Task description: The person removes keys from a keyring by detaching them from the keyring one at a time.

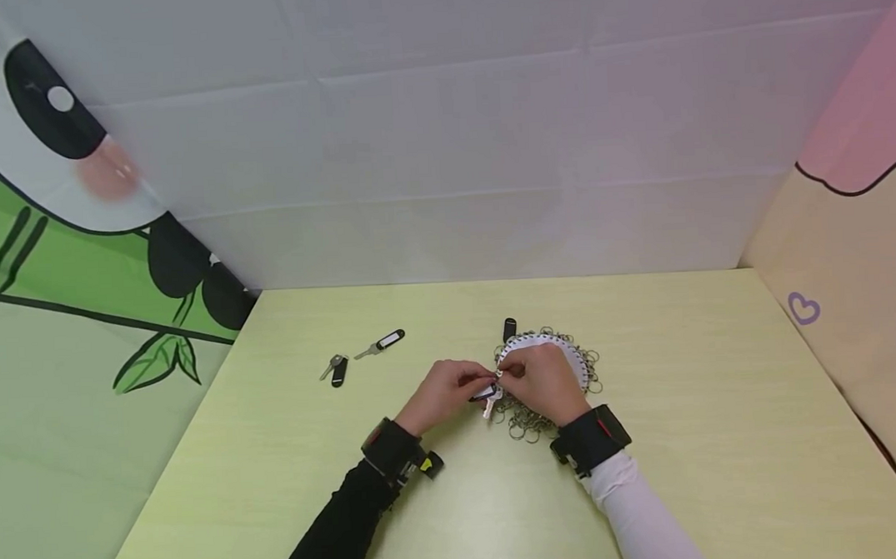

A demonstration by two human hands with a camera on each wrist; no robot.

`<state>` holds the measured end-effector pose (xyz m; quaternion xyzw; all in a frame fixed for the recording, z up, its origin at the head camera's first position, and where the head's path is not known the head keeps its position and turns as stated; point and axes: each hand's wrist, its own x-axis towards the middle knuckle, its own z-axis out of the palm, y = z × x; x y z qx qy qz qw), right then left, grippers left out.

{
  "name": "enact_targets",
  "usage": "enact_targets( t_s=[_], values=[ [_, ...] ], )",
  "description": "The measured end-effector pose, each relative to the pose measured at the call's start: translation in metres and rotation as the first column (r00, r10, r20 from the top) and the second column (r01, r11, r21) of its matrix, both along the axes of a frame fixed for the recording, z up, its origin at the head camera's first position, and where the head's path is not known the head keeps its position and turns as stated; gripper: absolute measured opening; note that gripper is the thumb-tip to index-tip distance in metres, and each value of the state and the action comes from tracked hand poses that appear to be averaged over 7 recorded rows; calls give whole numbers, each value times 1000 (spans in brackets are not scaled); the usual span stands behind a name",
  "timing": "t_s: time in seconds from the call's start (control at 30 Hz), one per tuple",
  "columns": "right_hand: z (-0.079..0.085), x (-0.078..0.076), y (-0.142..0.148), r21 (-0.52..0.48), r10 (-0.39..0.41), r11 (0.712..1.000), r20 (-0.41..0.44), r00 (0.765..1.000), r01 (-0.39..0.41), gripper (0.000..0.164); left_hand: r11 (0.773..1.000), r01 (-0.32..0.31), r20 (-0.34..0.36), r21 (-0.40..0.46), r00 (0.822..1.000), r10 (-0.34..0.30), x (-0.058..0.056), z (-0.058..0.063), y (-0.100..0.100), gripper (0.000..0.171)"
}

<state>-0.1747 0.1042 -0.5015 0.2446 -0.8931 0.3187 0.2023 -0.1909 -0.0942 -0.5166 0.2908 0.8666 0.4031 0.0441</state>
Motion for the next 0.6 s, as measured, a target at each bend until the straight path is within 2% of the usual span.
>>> enact_targets(
  t_s=[0.1,0.17,0.27,0.4,0.5,0.6],
  values=[
    [0,0,0,-2,0,1000,7,1000,0,8,999,-33,-18,-12,999,33,2,1,1,14],
    [0,0,0,-8,5,1000,9,1000,-5,8,998,-58,4,8,998,58,3,1,2,15],
    [0,0,0,-15,11,1000,11,1000,-11,9,993,-95,106,68,990,88,4,1,3,17],
    [0,0,0,-13,20,1000,16,1000,-20,9,984,-135,218,116,970,107,3,-1,1,18],
    [0,0,0,-9,23,1000,24,999,-23,8,991,-108,163,75,982,94,1,-3,1,16],
    [1,1,-1,-8,21,1000,32,999,-21,8,996,-93,41,10,995,92,2,-4,2,13]
  ],
)
